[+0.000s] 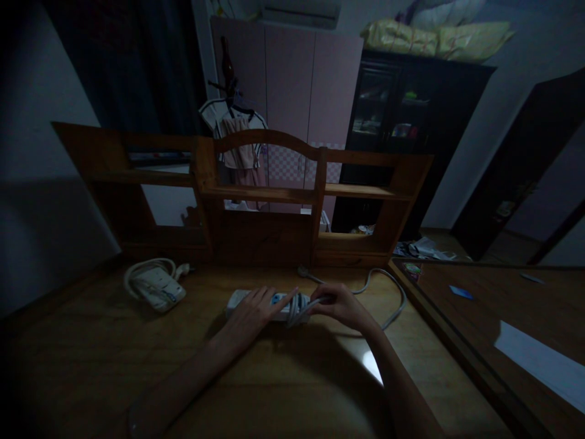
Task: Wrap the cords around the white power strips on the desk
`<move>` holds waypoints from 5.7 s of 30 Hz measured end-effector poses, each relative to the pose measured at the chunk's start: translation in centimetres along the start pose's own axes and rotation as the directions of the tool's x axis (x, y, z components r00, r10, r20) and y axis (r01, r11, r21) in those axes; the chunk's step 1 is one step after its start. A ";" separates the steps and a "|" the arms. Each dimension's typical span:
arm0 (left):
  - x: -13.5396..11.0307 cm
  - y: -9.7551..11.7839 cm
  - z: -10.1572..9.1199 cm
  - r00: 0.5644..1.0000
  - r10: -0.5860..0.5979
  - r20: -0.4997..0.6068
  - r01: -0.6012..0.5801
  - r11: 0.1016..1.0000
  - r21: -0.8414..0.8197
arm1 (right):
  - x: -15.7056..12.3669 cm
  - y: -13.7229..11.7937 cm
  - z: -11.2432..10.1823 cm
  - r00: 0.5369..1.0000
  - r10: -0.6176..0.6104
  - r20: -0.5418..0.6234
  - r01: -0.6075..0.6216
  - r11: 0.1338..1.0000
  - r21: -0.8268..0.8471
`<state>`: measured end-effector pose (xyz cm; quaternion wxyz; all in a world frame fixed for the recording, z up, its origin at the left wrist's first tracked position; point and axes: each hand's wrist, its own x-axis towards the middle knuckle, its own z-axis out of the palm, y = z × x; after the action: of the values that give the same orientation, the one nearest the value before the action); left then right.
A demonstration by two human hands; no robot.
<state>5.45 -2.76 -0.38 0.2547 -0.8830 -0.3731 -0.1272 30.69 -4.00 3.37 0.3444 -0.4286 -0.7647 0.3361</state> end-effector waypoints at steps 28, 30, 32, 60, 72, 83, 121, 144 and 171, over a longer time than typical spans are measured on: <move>0.0 0.8 -1.0 0.986 0.165 0.020 -0.162 0.981 -0.107 | 0.1 -0.5 1.0 0.999 0.032 -0.017 -0.030 0.993 0.110; 0.0 0.8 -1.2 0.986 0.166 0.017 -0.164 0.982 -0.096 | 0.2 -0.4 0.7 0.999 0.041 -0.016 -0.039 0.992 0.117; 0.0 0.6 -1.5 0.986 0.167 0.008 -0.165 0.982 -0.088 | 0.2 -0.3 0.5 0.998 0.053 -0.020 -0.050 0.991 0.123; -1.7 0.3 -2.2 0.900 0.254 -0.354 -0.341 0.917 -0.209 | 0.2 1.8 -0.1 0.956 0.145 0.254 -0.193 0.966 0.174; -0.1 -2.6 -1.8 0.857 -0.507 -0.092 0.459 0.833 -0.308 | 1.3 2.2 5.0 0.988 -0.111 -0.108 0.052 0.895 -0.443; 0.0 -2.0 -0.2 0.872 -0.486 -0.055 0.468 0.861 -0.201 | 0.2 1.2 6.6 0.967 -0.226 0.116 0.228 0.571 -0.789; -0.1 -1.2 0.9 0.974 -0.223 0.039 0.226 0.970 -0.090 | 0.1 0.7 6.5 0.840 -0.519 0.159 0.398 0.389 -0.831; -0.1 -0.5 -0.1 0.998 0.046 -0.052 -0.051 0.995 -0.091 | -0.9 -0.7 6.1 0.776 -0.631 0.018 0.359 0.418 -0.834; 0.1 0.1 0.0 0.893 0.339 -0.296 -0.382 0.919 -0.101 | -0.1 0.4 3.9 0.841 -0.475 -0.259 0.213 0.731 -0.648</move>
<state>5.57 -2.76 -0.44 0.2529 -0.9281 -0.1527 -0.2267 27.66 -4.76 0.96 0.4007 -0.4217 -0.8084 -0.0898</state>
